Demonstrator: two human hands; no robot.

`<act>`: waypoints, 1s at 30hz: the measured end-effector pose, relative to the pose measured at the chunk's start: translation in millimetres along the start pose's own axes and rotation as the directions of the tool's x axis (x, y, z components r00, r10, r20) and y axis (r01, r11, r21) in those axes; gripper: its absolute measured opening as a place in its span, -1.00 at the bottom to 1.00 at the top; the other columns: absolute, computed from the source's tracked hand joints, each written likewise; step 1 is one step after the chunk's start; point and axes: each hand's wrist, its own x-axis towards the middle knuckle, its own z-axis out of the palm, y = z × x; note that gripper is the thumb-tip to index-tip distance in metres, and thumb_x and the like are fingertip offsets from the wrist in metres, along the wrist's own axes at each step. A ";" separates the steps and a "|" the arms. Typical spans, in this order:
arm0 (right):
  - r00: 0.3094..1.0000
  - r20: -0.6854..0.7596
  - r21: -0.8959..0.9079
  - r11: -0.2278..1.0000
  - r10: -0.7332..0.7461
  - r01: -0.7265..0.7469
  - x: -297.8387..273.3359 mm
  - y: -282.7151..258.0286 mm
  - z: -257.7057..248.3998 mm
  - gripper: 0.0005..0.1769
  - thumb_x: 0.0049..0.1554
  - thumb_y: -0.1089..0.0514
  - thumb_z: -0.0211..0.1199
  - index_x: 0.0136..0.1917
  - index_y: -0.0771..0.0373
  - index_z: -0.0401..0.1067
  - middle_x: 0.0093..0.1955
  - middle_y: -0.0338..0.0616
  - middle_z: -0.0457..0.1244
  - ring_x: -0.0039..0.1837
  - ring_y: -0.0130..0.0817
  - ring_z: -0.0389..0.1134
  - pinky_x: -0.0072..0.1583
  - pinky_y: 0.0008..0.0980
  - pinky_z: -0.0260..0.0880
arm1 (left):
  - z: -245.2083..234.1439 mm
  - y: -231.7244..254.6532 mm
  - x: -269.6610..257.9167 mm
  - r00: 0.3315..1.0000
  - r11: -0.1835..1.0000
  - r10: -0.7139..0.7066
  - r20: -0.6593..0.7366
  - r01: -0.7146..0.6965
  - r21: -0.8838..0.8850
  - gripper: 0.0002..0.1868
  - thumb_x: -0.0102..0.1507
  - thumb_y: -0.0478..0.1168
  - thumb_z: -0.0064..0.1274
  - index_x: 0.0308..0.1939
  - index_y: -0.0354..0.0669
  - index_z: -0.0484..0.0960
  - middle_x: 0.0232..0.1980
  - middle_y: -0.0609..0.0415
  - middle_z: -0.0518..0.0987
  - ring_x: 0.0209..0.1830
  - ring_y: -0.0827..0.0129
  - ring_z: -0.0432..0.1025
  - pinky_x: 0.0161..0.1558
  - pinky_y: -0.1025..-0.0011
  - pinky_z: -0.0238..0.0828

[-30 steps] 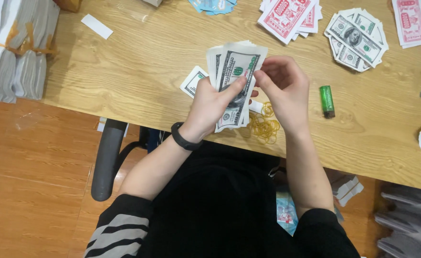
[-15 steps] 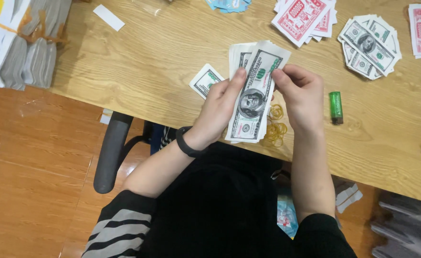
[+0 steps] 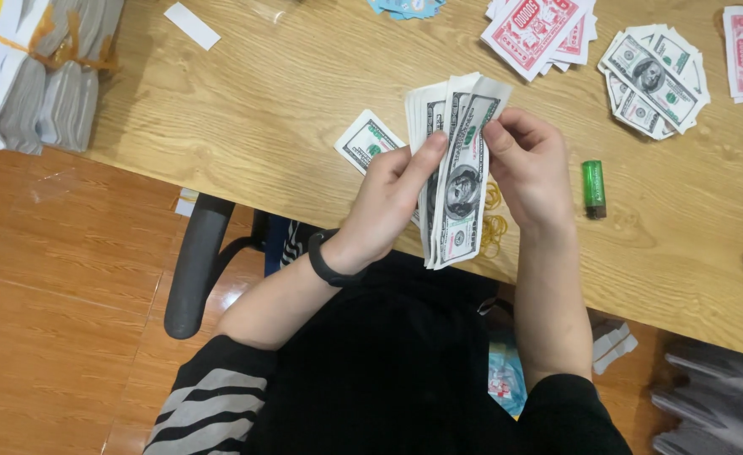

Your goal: The person sorts stacks of paper currency at a wooden table, fanning and aligning the bills, then placing them into piles. They also handle white paper bundles with yellow labels, opening them and fanning the contents before restacking.

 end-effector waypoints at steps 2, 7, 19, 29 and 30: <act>1.000 0.002 0.003 1.000 0.005 -0.005 0.2 0.2 -1.1 -0.87 0.23 0.26 0.23 -0.06 0.42 0.41 -0.25 -0.19 0.20 -0.07 -0.51 0.29 -0.05 -0.38 0.47 | -1.1 -0.2 0.0 1.000 1.000 -0.001 0.000 0.001 0.000 -0.54 0.36 0.03 -0.07 -0.51 -0.20 0.57 -0.53 0.11 0.54 -0.41 0.57 0.42 -0.43 0.62 0.40; 1.000 -0.006 -0.003 1.000 0.012 -0.012 -0.5 -2.7 -1.5 -0.88 0.23 0.27 0.22 -0.07 0.42 0.41 -0.24 -0.19 0.19 -0.04 -0.51 0.29 -0.02 -0.35 0.49 | 10.5 25.2 0.1 1.000 0.999 0.001 0.001 -0.001 -0.037 -0.55 0.35 0.04 -0.07 -0.47 -0.21 0.57 -0.50 0.09 0.55 -0.44 0.56 0.43 -0.44 0.58 0.43; 1.000 -0.001 -0.005 1.000 0.025 -0.025 -3.3 -15.2 10.8 -0.91 0.24 0.30 0.16 -0.08 0.39 0.37 -0.26 -0.26 0.12 -0.13 -0.59 0.23 -0.07 -0.34 0.48 | 24.4 54.2 -1.6 0.999 0.991 -0.029 -0.020 0.026 -0.130 -0.53 0.30 0.07 -0.03 -0.38 -0.34 0.57 -0.41 -0.03 0.60 -0.40 0.47 0.48 -0.40 0.50 0.52; 1.000 0.011 0.030 0.999 0.012 -0.012 1.6 -3.1 -1.6 -0.90 0.24 0.28 0.15 -0.04 0.41 0.37 -0.25 -0.20 0.15 -0.14 -0.51 0.32 -0.08 -0.30 0.49 | 23.0 52.1 -0.7 1.000 0.994 -0.011 -0.015 0.009 -0.112 -0.51 0.33 0.07 -0.07 -0.35 -0.34 0.60 -0.37 -0.13 0.62 -0.33 0.39 0.51 -0.33 0.40 0.56; 1.000 -0.001 0.044 0.999 0.005 -0.005 1.4 -2.0 -2.4 -0.88 0.24 0.27 0.15 -0.03 0.40 0.36 -0.24 -0.21 0.16 -0.14 -0.50 0.33 -0.07 -0.30 0.50 | 25.3 58.3 -2.5 0.999 0.994 -0.016 -0.042 0.012 -0.110 -0.51 0.33 0.07 -0.08 -0.36 -0.35 0.59 -0.38 -0.10 0.60 -0.32 0.41 0.49 -0.31 0.40 0.55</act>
